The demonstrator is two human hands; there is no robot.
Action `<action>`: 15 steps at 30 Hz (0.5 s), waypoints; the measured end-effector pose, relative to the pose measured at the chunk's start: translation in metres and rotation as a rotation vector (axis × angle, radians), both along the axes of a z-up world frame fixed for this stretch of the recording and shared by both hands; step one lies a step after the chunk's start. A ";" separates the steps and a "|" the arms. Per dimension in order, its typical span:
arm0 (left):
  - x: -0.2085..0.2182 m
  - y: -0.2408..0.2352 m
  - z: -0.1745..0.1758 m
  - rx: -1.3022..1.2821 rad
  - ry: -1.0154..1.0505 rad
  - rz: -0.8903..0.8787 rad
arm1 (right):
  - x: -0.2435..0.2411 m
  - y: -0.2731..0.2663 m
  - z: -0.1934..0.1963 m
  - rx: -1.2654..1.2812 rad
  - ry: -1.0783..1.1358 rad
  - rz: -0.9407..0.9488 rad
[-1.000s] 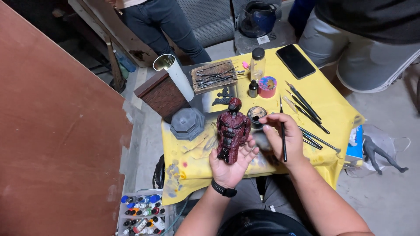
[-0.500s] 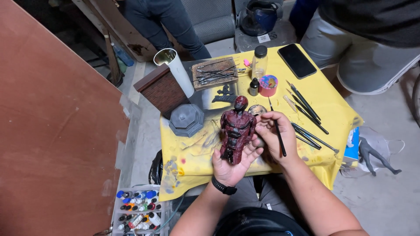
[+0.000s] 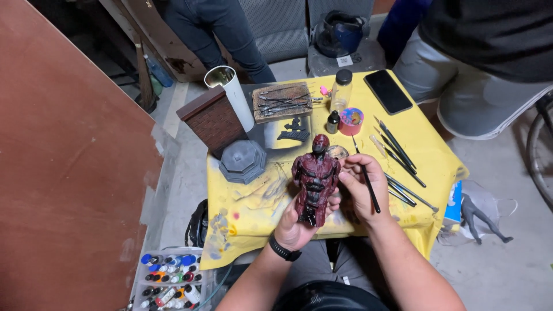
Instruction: Painting a red action figure with a fine brush and dark paint to add detail.
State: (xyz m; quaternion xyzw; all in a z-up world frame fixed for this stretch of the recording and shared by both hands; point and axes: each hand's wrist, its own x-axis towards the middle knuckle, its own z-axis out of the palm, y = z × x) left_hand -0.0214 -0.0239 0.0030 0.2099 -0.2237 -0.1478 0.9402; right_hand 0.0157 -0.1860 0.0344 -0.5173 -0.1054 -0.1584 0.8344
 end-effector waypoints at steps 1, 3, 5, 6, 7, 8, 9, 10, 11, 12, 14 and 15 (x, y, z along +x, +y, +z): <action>0.001 0.002 0.004 -0.004 -0.008 0.000 | 0.003 -0.001 -0.002 -0.004 -0.008 0.000; -0.001 0.005 0.009 0.085 -0.065 0.035 | 0.004 -0.002 -0.007 0.023 -0.014 0.018; 0.001 0.007 0.009 0.105 -0.096 0.040 | 0.005 -0.004 -0.008 0.026 -0.020 0.025; 0.001 0.008 0.009 0.130 -0.124 0.048 | 0.005 -0.004 -0.008 0.033 -0.023 0.034; -0.001 0.010 0.014 0.124 -0.125 0.051 | 0.005 -0.004 -0.009 0.028 -0.024 0.037; -0.001 0.012 0.019 0.178 -0.144 0.042 | 0.006 -0.004 -0.010 0.029 -0.020 0.043; -0.001 0.013 0.025 0.231 -0.163 0.034 | 0.008 -0.004 -0.011 0.031 -0.015 0.048; 0.000 0.013 0.023 0.227 -0.170 0.034 | 0.009 -0.003 -0.009 0.027 -0.022 0.048; 0.000 0.013 0.022 0.249 -0.189 0.038 | 0.010 -0.003 -0.007 0.023 -0.023 0.053; -0.002 0.013 0.020 0.271 -0.202 0.043 | 0.008 -0.002 -0.007 0.017 -0.019 0.059; -0.006 0.027 0.041 0.305 -0.242 -0.016 | 0.001 0.000 0.003 -0.051 0.004 0.055; -0.005 0.033 0.052 0.344 -0.282 -0.076 | 0.001 0.001 0.009 -0.115 0.026 0.049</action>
